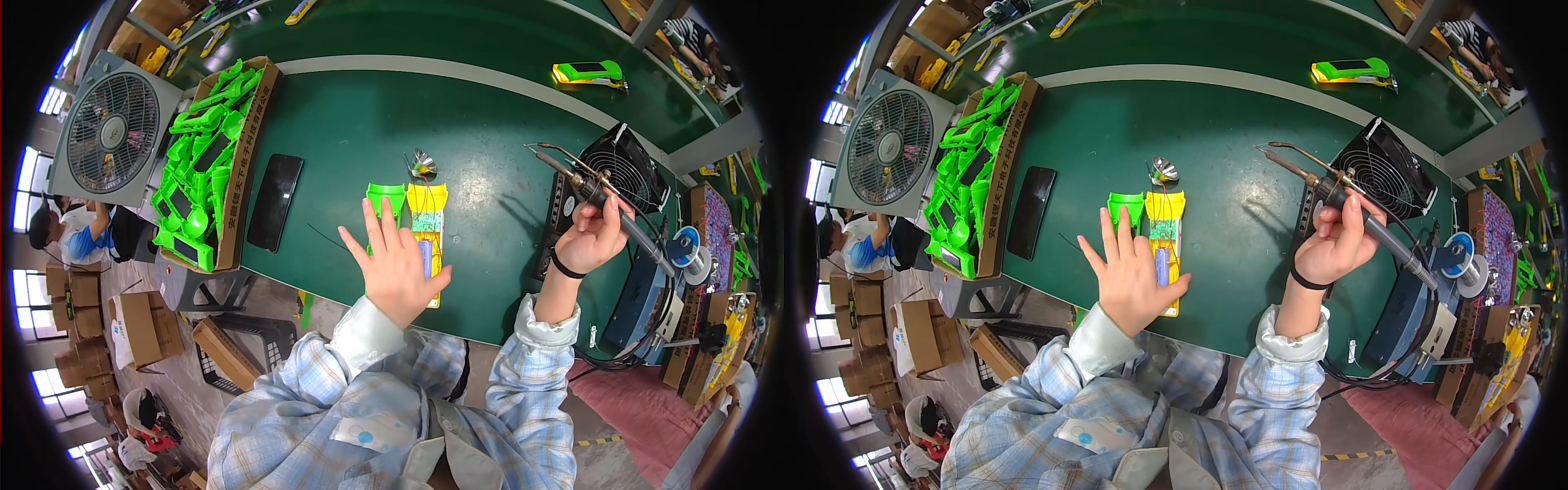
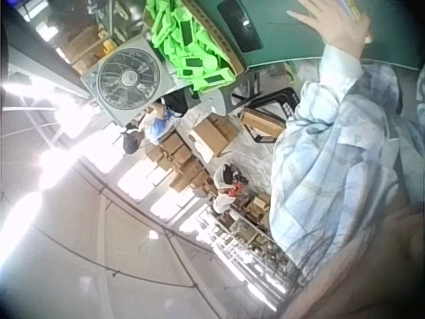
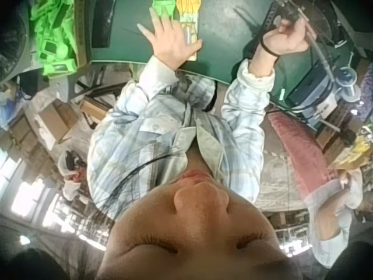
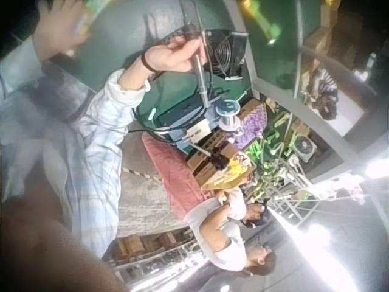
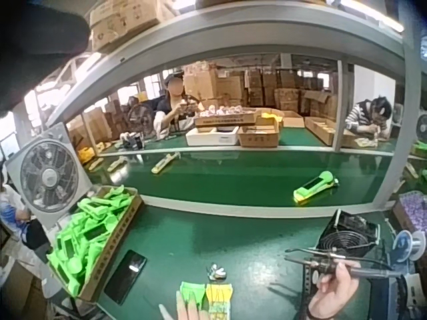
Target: The person places an assembled flashlight on the upper conveyor, retrieves flashlight parts from a box, and solders the wires to the circuit boards and internal components using a soldering iron.
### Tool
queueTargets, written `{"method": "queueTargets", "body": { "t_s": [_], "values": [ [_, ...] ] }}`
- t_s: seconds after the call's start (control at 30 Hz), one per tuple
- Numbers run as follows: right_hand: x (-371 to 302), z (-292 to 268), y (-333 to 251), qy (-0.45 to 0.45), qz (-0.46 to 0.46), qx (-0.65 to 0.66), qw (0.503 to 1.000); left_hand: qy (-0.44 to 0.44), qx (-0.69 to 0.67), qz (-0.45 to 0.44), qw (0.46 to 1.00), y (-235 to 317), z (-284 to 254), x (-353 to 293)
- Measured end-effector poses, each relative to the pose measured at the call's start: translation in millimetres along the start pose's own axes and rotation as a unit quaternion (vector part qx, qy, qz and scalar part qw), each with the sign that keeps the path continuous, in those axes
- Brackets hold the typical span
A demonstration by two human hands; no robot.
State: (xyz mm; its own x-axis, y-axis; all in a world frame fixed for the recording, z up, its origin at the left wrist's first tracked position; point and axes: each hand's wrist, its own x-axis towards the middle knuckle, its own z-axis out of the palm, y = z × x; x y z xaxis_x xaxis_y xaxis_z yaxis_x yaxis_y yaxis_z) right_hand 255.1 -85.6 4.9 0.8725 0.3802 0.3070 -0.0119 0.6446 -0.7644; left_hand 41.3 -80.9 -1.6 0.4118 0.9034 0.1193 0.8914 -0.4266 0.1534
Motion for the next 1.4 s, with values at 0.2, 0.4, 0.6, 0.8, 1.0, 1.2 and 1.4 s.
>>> {"method": "queueTargets", "body": {
  "t_s": [0.2, 0.4, 0.6, 0.8, 1.0, 1.2, 1.4],
  "values": [
    [-0.8, 1.4, -1.0, -0.004, -0.001, 0.006, 1.000, -0.032, -0.062, 0.121, 0.990, -5.3, -6.1, 11.8],
    [-2.9, 3.4, -0.5, 0.005, 0.002, -0.010, 1.000, -0.022, -0.151, 0.194, 0.969, -20.8, -14.8, 25.3],
    [-2.7, 4.2, 2.2, 0.001, -0.011, -0.028, 1.000, -0.034, 0.005, -0.074, 0.997, -54.8, -18.9, 18.3],
    [-1.0, 3.6, 5.0, -0.008, -0.016, -0.025, 1.000, -0.018, -0.106, 0.064, 0.992, -63.5, 2.4, 49.7],
    [-2.5, 5.2, 6.9, -0.026, -0.026, -0.047, 0.998, 0.105, -0.202, 0.162, 0.960, -52.5, 22.3, 73.1],
    [-3.8, -0.9, 8.4, -0.062, -0.020, -0.041, 0.997, -0.058, -0.239, 0.081, 0.966, -15.7, 5.1, 11.5],
    [0.0, -8.7, 9.2, -0.087, -0.010, -0.022, 0.996, -0.054, -0.178, 0.129, 0.974, -30.1, 10.4, 2.6]
  ]
}}
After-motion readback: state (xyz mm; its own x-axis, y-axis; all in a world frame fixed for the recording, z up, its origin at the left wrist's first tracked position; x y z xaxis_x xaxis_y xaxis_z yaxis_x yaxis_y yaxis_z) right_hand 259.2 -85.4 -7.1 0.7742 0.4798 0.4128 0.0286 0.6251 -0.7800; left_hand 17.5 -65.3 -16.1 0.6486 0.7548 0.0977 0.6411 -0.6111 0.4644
